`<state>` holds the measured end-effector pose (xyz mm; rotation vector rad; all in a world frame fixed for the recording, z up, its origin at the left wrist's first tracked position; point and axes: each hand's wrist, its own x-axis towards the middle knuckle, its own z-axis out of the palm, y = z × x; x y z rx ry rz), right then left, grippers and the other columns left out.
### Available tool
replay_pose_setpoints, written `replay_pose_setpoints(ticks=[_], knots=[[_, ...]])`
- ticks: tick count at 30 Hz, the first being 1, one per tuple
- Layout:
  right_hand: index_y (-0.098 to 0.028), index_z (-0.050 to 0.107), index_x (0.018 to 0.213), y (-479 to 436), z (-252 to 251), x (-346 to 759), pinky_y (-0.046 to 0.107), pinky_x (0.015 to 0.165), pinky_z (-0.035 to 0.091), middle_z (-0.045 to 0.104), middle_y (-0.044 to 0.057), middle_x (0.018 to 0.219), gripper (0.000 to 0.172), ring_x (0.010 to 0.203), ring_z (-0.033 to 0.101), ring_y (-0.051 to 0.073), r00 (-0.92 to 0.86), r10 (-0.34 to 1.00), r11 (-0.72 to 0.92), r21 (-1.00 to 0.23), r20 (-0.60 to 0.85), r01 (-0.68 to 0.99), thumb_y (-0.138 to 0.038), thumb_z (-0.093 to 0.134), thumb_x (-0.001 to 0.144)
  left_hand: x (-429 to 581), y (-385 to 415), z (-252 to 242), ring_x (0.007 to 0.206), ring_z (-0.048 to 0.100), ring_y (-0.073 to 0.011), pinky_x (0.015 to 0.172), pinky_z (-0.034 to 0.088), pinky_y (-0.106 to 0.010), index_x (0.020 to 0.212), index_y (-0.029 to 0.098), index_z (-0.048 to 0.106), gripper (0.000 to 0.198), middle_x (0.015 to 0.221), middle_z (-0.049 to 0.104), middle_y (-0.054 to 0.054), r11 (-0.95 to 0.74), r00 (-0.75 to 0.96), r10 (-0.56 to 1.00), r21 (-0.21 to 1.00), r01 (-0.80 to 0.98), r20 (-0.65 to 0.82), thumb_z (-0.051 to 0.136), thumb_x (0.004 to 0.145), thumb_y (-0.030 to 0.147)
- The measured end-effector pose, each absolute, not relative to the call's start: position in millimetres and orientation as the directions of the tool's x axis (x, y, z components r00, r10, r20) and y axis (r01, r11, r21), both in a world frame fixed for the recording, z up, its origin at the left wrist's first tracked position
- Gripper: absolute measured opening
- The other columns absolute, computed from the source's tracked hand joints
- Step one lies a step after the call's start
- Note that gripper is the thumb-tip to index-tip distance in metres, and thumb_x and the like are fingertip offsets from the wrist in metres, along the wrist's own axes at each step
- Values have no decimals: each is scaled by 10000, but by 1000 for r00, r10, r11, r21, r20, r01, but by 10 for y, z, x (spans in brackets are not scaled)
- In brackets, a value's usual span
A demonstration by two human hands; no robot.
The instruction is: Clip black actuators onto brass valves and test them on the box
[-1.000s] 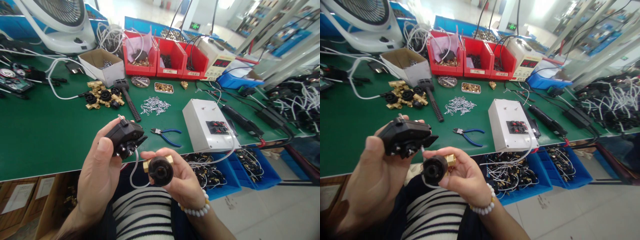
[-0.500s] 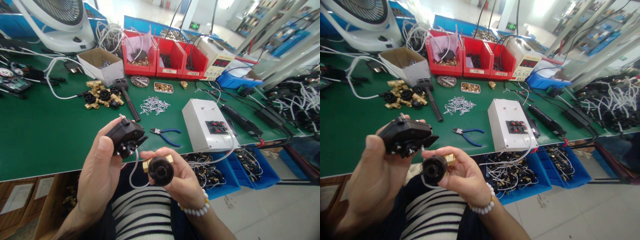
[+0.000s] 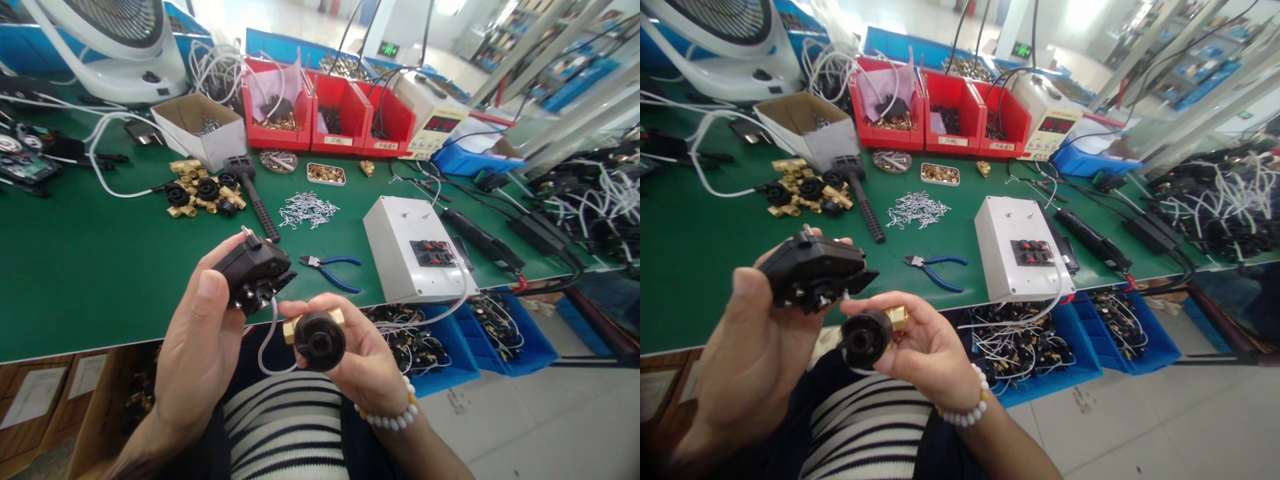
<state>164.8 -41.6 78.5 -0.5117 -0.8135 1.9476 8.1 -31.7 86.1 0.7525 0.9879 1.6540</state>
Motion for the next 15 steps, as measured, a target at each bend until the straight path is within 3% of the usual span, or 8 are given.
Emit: replay_pose_setpoints(ticks=[6, 12, 15], knots=[[-258, 702, 1126, -424, 779, 1653, 201, 780, 557, 711, 42, 1236, 338, 824, 672, 90, -464, 884, -353, -724, -50, -592, -167, 786, 812, 78, -329, 854, 982, 708, -216, 789, 591, -312, 1228, 227, 687, 442, 1178, 724, -68, -137, -266, 964, 880, -454, 13, 550, 964, 555], [-202, 626, 1199, -437, 700, 1658, 244, 666, 580, 725, 47, 937, 481, 699, 668, 120, -461, 877, -373, -792, -132, -483, -343, 840, 792, 66, -331, 795, 1077, 694, -224, 859, 610, -327, 1263, 269, 674, 457, 1203, 718, -52, -165, -284, 958, 899, -405, 48, 516, 970, 581], [-206, 616, 1183, -445, 695, 1633, 236, 691, 581, 713, 29, 915, 456, 705, 666, 108, -429, 891, -356, -813, -147, -461, -341, 832, 805, 61, -353, 760, 1163, 671, -253, 916, 612, -372, 1313, 290, 646, 453, 1288, 688, -54, -185, -280, 955, 935, -302, 99, 470, 995, 561]])
